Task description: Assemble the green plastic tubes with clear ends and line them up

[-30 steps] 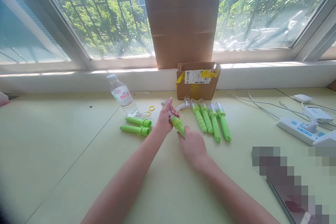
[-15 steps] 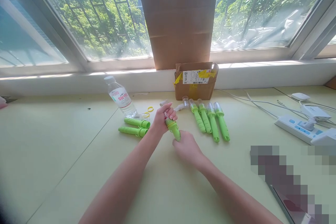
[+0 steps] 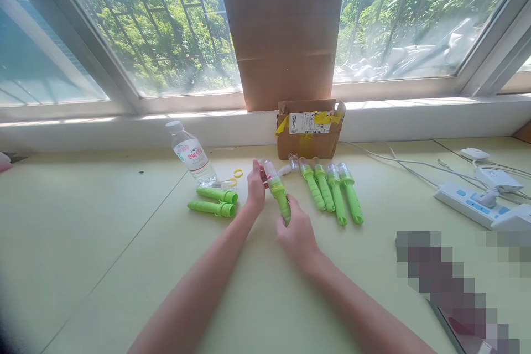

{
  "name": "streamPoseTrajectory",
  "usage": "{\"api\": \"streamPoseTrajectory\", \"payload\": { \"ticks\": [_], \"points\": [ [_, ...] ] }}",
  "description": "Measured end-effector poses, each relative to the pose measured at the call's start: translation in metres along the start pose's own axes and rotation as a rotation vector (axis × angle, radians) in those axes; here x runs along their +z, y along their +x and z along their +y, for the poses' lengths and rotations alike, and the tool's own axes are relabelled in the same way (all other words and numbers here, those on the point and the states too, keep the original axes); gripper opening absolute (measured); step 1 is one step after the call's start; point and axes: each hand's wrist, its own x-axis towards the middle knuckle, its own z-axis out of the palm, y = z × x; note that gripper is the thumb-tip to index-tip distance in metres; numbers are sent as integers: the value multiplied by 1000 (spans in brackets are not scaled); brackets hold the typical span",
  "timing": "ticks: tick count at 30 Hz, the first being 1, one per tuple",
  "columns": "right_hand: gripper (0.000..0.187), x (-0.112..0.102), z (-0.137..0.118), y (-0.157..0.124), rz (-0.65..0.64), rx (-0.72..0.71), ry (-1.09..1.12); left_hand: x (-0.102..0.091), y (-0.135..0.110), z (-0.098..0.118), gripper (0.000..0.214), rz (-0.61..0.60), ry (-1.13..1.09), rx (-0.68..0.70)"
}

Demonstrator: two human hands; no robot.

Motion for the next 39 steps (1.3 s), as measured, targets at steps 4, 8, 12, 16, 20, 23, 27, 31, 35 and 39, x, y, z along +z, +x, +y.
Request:
{"api": "streamPoseTrajectory", "payload": {
  "ticks": [4, 8, 12, 16, 20, 23, 27, 31, 35, 39],
  "points": [
    [57, -3, 9, 7, 139, 15, -32, -9, 2, -14, 29, 40, 671, 323],
    [60, -4, 17, 14, 195, 97, -46, -13, 2, -23, 21, -41, 1098, 468],
    [62, -4, 22, 16, 198, 136, -43, -13, 0, -30, 37, -182, 1316, 491],
    [63, -4, 21, 16, 203, 138, -40, -13, -1, -33, 43, -252, 1413, 459],
    [65, -4, 20, 18, 184, 186, -27, -12, -2, -31, 45, -273, 1439, 424],
    [66, -4, 20, 19, 187, 190, -32, -12, -2, -30, 46, -278, 1445, 431],
    [66, -2, 23, 20, 187, 173, -31, -12, -1, -31, 43, -276, 1465, 427],
    [62, -3, 26, 22, 210, 137, -10, -11, -2, -31, 41, -265, 1475, 432],
    [59, -4, 28, 23, 193, 131, 8, -11, -2, -30, 42, -256, 1468, 449],
    [59, -4, 32, 26, 169, 169, 15, -11, -3, -30, 40, -251, 1464, 449]
  ]
}}
